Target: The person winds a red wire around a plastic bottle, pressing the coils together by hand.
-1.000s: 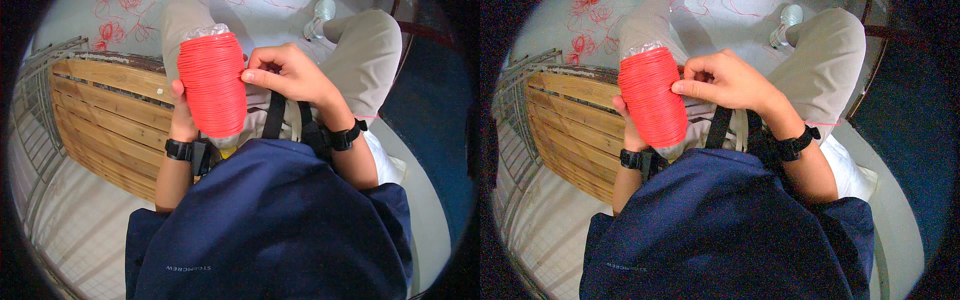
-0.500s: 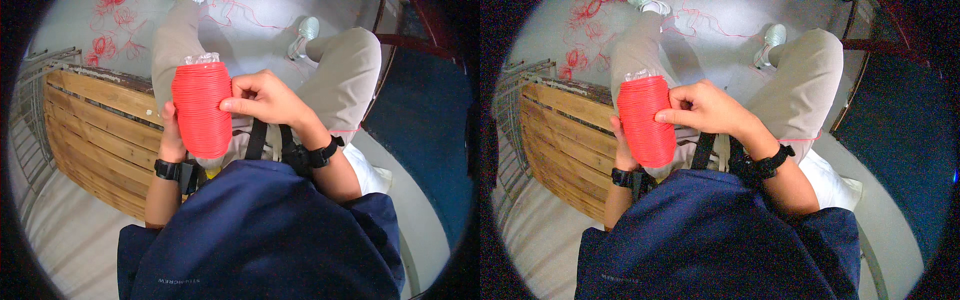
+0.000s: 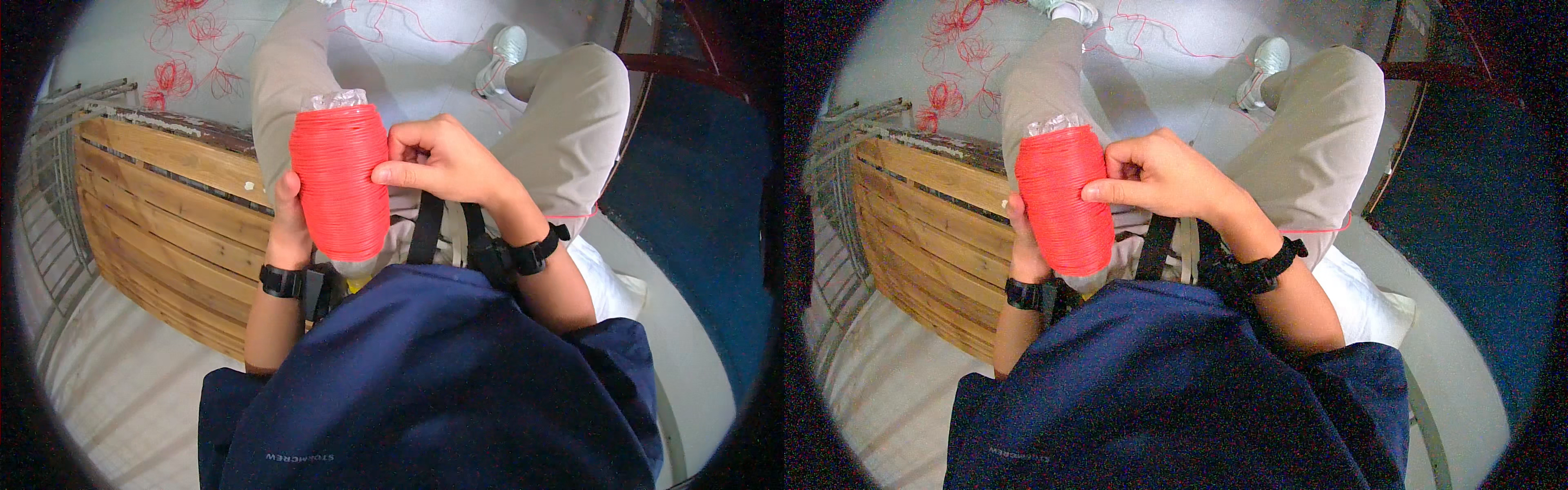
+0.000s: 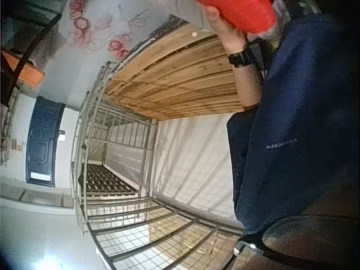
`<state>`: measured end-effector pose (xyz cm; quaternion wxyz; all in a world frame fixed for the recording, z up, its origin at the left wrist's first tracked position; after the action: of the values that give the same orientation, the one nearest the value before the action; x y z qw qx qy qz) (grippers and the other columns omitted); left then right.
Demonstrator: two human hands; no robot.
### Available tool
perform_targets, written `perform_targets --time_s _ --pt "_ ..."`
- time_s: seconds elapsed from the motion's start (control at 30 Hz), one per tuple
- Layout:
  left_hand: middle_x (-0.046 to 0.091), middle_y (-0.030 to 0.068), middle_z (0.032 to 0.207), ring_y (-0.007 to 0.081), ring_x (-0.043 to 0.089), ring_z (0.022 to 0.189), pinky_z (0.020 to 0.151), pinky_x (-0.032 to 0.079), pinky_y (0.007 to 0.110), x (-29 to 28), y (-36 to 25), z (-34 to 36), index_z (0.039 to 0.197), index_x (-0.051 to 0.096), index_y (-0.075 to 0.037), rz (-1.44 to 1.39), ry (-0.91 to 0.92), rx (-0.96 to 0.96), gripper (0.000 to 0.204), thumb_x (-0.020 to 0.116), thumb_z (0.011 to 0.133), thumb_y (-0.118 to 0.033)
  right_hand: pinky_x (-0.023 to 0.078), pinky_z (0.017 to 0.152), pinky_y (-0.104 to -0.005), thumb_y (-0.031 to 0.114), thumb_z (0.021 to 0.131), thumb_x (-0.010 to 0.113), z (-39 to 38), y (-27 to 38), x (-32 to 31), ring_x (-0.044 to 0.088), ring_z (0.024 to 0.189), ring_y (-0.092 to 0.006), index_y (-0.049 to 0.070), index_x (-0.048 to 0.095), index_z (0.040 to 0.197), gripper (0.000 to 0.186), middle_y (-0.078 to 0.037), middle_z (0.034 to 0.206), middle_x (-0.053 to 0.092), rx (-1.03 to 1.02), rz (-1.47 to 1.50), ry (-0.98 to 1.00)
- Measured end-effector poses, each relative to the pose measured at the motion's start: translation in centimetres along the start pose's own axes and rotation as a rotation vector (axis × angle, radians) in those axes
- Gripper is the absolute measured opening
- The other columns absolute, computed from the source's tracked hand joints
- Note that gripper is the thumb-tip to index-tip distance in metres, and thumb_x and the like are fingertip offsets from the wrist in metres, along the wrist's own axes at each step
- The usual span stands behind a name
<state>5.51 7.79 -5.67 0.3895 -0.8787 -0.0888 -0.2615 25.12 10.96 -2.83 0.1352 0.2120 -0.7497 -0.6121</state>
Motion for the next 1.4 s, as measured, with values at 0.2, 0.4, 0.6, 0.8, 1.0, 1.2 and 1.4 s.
perform_targets --time_s 0.2,0.4,0.6,0.8,1.0,1.2,1.4 --pt "0.057 0.0120 0.130 0.0217 0.059 0.115 0.098 0.049 0.037 0.0 0.4 -0.1 0.137 0.045 0.000 -0.077 0.058 -0.008 0.098 0.066 0.073 -0.072 0.032 0.047 -0.0257 0.029 0.085 0.076 0.0 -0.3 0.0 0.041 0.053 -0.0049 0.002 0.058 0.070 0.035 0.002 0.056 0.048 0.013 0.002 -0.004" --pt "0.052 0.0110 0.136 0.0214 0.055 0.120 0.102 0.045 0.036 0.2 -0.1 0.5 0.142 0.037 -0.003 0.025 0.019 0.034 0.102 0.076 0.070 -0.063 0.033 0.047 -0.0250 0.028 0.084 0.077 -0.5 -0.7 -0.4 0.041 0.054 -0.0044 0.002 0.058 0.070 0.035 0.003 0.057 0.049 0.054 0.030 -0.006" --pt "0.050 0.0114 0.137 0.0212 0.053 0.122 0.103 0.043 0.035 0.3 -0.4 1.6 0.143 0.036 -0.002 -0.045 0.118 -0.059 0.091 0.073 0.077 -0.054 0.033 0.048 -0.0244 0.030 0.082 0.078 -0.2 -0.8 -0.4 0.042 0.055 -0.0039 0.003 0.054 0.066 0.039 0.003 0.057 0.048 0.104 0.024 -0.033" --pt "0.051 0.0119 0.136 0.0209 0.053 0.121 0.103 0.043 0.035 0.2 -0.2 1.7 0.142 0.037 -0.001 0.006 0.082 0.016 0.089 0.071 0.079 -0.055 0.033 0.048 -0.0240 0.030 0.083 0.077 -0.1 -1.1 -0.4 0.041 0.055 -0.0034 0.004 0.054 0.065 0.040 0.004 0.056 0.047 0.110 0.038 -0.052" --pt "0.052 0.0116 0.135 0.0208 0.053 0.121 0.103 0.043 0.036 0.7 -0.2 1.9 0.142 0.036 -0.001 -0.002 0.127 0.034 0.091 0.071 0.079 -0.055 0.037 0.048 -0.0294 0.043 0.082 0.076 -0.1 -1.6 -0.7 0.043 0.052 -0.0087 0.004 0.053 0.062 0.049 -0.002 0.052 0.047 0.102 0.009 -0.087" --pt "0.053 0.0122 0.133 0.0207 0.055 0.119 0.102 0.044 0.035 0.8 -0.2 2.0 0.141 0.037 0.001 -0.001 0.193 0.059 0.092 0.073 0.078 -0.056 0.035 0.047 -0.0300 0.043 0.082 0.076 -0.1 -1.7 -0.6 0.042 0.052 -0.0089 0.004 0.052 0.062 0.050 -0.002 0.053 0.047 0.091 0.030 -0.094" --pt "0.054 0.0133 0.132 0.0222 0.057 0.117 0.101 0.046 0.036 0.8 -0.4 1.5 0.140 0.038 0.001 -0.006 0.111 0.037 0.088 0.071 0.078 -0.051 0.030 0.049 -0.0235 0.024 0.083 0.077 -0.3 -0.1 -0.5 0.039 0.056 -0.0027 0.005 0.052 0.064 0.037 0.005 0.058 0.046 0.076 0.099 -0.007"
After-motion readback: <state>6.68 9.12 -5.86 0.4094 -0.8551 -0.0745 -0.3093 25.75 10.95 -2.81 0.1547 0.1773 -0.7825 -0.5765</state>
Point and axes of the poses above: each hand's wrist, its own z-axis towards the middle knuckle, its own x-axis out of the palm, y = z × x, the point moved 5 cm from there along z, towards the middle knuckle
